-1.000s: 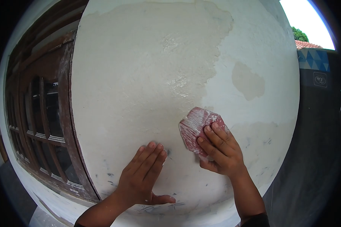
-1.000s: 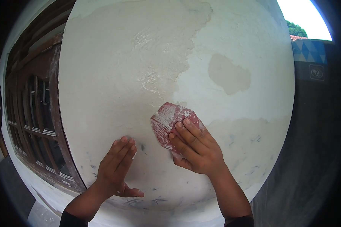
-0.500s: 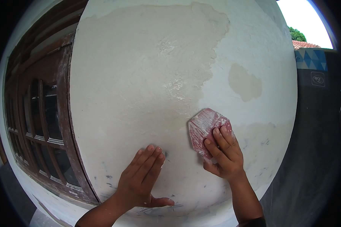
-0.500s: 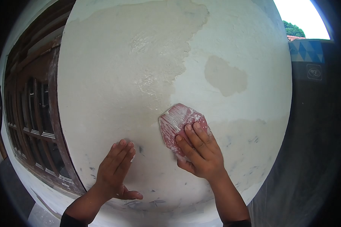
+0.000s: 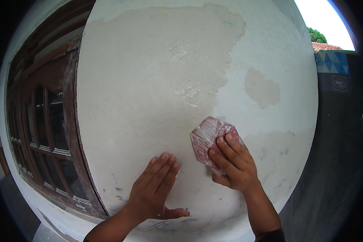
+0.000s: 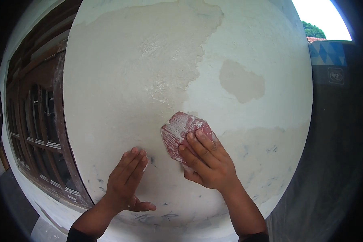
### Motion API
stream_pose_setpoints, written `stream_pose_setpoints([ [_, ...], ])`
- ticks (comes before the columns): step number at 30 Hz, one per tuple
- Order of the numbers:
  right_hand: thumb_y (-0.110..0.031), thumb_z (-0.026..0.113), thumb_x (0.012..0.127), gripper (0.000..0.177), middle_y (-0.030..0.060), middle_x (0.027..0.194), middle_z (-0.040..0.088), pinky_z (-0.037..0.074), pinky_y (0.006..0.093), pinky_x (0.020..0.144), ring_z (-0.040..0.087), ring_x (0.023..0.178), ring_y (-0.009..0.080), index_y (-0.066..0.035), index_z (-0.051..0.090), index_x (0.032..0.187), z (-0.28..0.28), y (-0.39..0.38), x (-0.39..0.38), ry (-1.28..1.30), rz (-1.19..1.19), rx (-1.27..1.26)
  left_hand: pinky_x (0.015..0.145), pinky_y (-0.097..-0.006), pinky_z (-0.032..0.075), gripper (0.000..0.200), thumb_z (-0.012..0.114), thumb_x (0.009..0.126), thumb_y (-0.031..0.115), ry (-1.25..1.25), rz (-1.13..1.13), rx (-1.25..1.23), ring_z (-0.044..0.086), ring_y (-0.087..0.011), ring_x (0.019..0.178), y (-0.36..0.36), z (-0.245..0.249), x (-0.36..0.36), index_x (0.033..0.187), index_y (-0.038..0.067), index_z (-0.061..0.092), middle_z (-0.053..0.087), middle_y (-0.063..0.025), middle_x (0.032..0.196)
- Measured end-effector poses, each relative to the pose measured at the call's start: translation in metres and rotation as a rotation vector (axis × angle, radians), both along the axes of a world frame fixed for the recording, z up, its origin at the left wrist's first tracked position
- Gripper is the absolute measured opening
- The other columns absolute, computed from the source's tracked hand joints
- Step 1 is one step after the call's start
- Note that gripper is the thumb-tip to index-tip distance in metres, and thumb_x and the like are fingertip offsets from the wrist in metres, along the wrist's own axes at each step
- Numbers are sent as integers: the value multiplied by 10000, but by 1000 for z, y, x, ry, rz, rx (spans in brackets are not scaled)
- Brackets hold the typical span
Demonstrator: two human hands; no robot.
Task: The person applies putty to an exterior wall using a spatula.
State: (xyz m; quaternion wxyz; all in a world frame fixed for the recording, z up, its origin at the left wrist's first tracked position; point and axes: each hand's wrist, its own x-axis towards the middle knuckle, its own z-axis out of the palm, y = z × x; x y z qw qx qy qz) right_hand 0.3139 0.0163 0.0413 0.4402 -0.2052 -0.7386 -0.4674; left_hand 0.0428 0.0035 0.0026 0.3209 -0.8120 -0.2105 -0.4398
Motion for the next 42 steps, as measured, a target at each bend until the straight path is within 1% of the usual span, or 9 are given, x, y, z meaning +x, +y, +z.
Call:
stream_pose_setpoints([
  [10, -227, 741, 777, 429, 140, 1297, 643, 487, 484, 1021, 542, 1302, 315, -113, 712, 1189, -7, 0, 4, 9, -35, 10, 1127, -513, 363, 1020, 566, 814, 769, -10, -8, 16, 449, -376, 1375, 2, 0, -1, 1367, -86, 496, 514, -241, 1411],
  [12, -216, 750, 763, 426, 131, 1289, 648, 496, 483, 1011, 544, 1301, 302, -117, 718, 1176, -12, 0, 6, 91, 14, 69, 1101, -540, 381, 1041, 469, 832, 815, -17, -16, 35, 470, -405, 1351, 3, -2, -2, 1341, -92, 510, 542, -247, 1374],
  [18, -229, 772, 739, 432, 118, 1284, 656, 478, 477, 1034, 550, 1301, 299, -121, 730, 1155, -15, 0, 3, 46, -51, 30, 1097, -543, 383, 1045, 461, 830, 823, -6, 2, 48, 475, -409, 1347, 4, 1, 0, 1337, -89, 514, 549, -248, 1366],
  [22, -237, 769, 766, 445, 120, 1296, 653, 464, 471, 1048, 551, 1300, 299, -102, 718, 1186, -17, -1, 5, 118, -22, 41, 1096, -545, 384, 1048, 464, 826, 825, -7, -14, 43, 476, -410, 1346, 4, -1, -1, 1335, -89, 514, 549, -249, 1366],
  [28, -236, 746, 791, 443, 133, 1314, 638, 459, 477, 1051, 542, 1307, 303, -94, 707, 1209, -24, -5, 10, 77, -68, 13, 1099, -545, 382, 1039, 472, 829, 818, -14, -12, 41, 474, -410, 1347, 2, -1, 0, 1341, -86, 512, 544, -248, 1374],
  [35, -240, 753, 784, 450, 127, 1312, 638, 462, 487, 1055, 536, 1310, 311, -113, 706, 1213, -22, -5, 6, 17, -98, -17, 1099, -546, 384, 1042, 478, 829, 814, -11, 1, 33, 469, -411, 1350, 3, -2, -2, 1355, -85, 498, 541, -249, 1376],
  [37, -230, 767, 768, 463, 123, 1302, 643, 470, 483, 1047, 537, 1308, 311, -119, 705, 1213, -24, -10, 9, 73, -27, 9, 1098, -547, 384, 1042, 480, 829, 812, -23, 4, 36, 469, -410, 1350, 2, -2, -2, 1359, -84, 493, 541, -249, 1376],
  [39, -232, 768, 766, 458, 124, 1302, 643, 472, 482, 1045, 538, 1308, 310, -119, 709, 1206, -13, -10, -4, 53, -34, 9, 1129, -513, 362, 1008, 564, 820, 764, -16, 4, 24, 445, -382, 1377, 0, -1, -3, 1353, -91, 509, 524, -245, 1396],
  [42, -234, 769, 762, 452, 127, 1303, 642, 472, 481, 1046, 536, 1311, 306, -121, 714, 1196, -8, -6, -12, 11, -67, -12, 1128, -512, 363, 1008, 563, 823, 762, -22, -8, 12, 444, -381, 1378, 0, -1, -2, 1356, -91, 506, 523, -243, 1399],
])
